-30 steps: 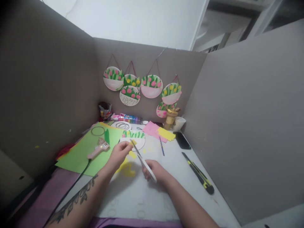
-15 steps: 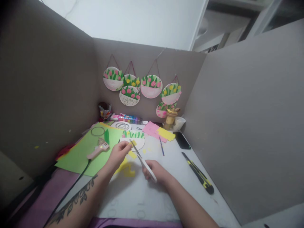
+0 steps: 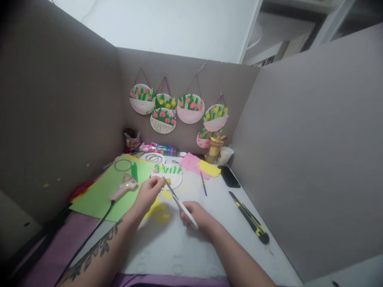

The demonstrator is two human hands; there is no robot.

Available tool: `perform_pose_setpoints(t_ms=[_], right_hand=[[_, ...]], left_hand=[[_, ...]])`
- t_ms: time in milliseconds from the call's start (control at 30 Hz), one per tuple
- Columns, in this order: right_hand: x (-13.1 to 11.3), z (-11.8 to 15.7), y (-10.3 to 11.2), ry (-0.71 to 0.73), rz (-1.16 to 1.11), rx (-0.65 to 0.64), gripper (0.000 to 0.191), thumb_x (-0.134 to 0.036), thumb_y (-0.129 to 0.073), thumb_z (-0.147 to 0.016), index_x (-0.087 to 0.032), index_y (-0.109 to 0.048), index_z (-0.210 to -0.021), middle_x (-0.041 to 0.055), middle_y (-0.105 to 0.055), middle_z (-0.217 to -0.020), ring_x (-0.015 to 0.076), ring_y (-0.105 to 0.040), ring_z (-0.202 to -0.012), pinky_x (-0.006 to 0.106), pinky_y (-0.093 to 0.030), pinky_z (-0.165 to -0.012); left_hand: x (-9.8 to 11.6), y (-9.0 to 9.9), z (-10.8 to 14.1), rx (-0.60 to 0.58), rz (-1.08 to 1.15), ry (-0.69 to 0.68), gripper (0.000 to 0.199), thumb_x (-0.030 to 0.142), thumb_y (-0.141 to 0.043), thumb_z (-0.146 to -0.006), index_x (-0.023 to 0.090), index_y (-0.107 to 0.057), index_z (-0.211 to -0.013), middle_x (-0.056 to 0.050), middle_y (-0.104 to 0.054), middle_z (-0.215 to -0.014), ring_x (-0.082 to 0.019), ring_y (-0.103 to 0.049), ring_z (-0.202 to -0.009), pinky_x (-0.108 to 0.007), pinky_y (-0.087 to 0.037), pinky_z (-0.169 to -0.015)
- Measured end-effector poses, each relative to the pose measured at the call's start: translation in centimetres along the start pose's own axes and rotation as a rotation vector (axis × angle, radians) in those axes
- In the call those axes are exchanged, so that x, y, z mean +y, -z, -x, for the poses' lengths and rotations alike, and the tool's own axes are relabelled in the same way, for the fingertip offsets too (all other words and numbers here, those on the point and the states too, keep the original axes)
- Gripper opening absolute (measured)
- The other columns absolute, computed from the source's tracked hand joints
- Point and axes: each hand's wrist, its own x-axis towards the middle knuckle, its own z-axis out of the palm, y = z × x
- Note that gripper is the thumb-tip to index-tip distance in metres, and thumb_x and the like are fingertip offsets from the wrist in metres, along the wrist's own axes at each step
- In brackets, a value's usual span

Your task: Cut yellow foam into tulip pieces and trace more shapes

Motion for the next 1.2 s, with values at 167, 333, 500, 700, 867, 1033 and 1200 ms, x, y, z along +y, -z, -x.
perform_pose_setpoints(t_ms=[167, 333, 500, 700, 867, 1033, 1200], right_hand=[[0.17, -0.22, -0.10, 0.003, -0.029, 0.035, 0.015, -0.016, -0.049, -0.051, -0.016, -0.052, -0.066, -0.0025, -0.055, -0.052, 0.0111, -0.052, -0.048, 0.021, -0.040, -0.047], [0.21, -0.30, -0.28, -0.004, -0.053, 0.032, 0.015, -0.015, -0.050, -0.052, -0.016, -0.053, -0.066, -0.0027, -0.055, -0.052, 0.0108, -0.052, -0.048, 0.021, -0.040, -0.047], [-0.27, -0.20, -0.66, -0.016, -0.089, 0.045, 0.017, -0.017, -0.051, -0.053, -0.016, -0.054, -0.069, -0.0020, -0.057, -0.056, 0.0115, -0.055, -0.050, 0.022, -0.042, -0.049], [-0.60, -0.17, -0.85, -0.047, -0.102, 0.057, 0.015, -0.017, -0.051, -0.053, -0.016, -0.053, -0.068, -0.0021, -0.055, -0.054, 0.0114, -0.053, -0.048, 0.022, -0.042, -0.048], [-0.21, -0.26, -0.68, -0.045, -0.095, 0.047, 0.014, -0.017, -0.050, -0.053, -0.016, -0.053, -0.066, -0.0021, -0.055, -0.052, 0.0118, -0.054, -0.047, 0.022, -0.042, -0.046], [0.01, -0.31, -0.44, -0.032, -0.070, 0.039, 0.013, -0.018, -0.051, -0.053, -0.016, -0.052, -0.066, -0.0019, -0.055, -0.053, 0.0119, -0.054, -0.049, 0.021, -0.042, -0.047], [0.05, -0.31, -0.26, -0.039, -0.058, 0.026, 0.013, -0.019, -0.052, -0.054, -0.016, -0.052, -0.066, -0.0021, -0.054, -0.053, 0.0116, -0.053, -0.048, 0.022, -0.042, -0.047]], left_hand=[[0.12, -0.16, 0.14, -0.009, 0.013, 0.020, 0.028, 0.042, -0.058, -0.075, 0.017, -0.050, -0.065, 0.004, -0.044, -0.058, -0.010, -0.039, -0.056, -0.022, -0.032, -0.054], [-0.10, -0.18, 0.16, -0.016, 0.007, 0.005, 0.028, 0.040, -0.058, -0.075, 0.017, -0.048, -0.062, 0.004, -0.042, -0.057, -0.010, -0.038, -0.055, -0.022, -0.031, -0.053], [-0.38, -0.29, 0.12, -0.045, -0.016, 0.000, 0.030, 0.041, -0.058, -0.075, 0.018, -0.047, -0.060, 0.004, -0.042, -0.056, -0.010, -0.039, -0.055, -0.022, -0.031, -0.054], [-0.43, -0.39, 0.18, -0.052, -0.003, 0.014, 0.030, 0.042, -0.058, -0.074, 0.017, -0.047, -0.061, 0.005, -0.041, -0.056, -0.010, -0.038, -0.055, -0.022, -0.030, -0.053], [-0.14, -0.31, 0.20, -0.048, -0.002, 0.020, 0.029, 0.040, -0.058, -0.075, 0.017, -0.048, -0.060, 0.005, -0.042, -0.055, -0.010, -0.038, -0.055, -0.022, -0.031, -0.054], [0.09, -0.28, 0.16, -0.041, -0.008, 0.031, 0.026, 0.039, -0.057, -0.073, 0.017, -0.050, -0.061, 0.004, -0.044, -0.056, -0.010, -0.039, -0.055, -0.022, -0.032, -0.054], [-0.07, -0.22, 0.07, -0.038, -0.001, 0.025, 0.025, 0.038, -0.056, -0.073, 0.017, -0.050, -0.061, 0.004, -0.044, -0.056, -0.010, -0.040, -0.055, -0.022, -0.032, -0.054]])
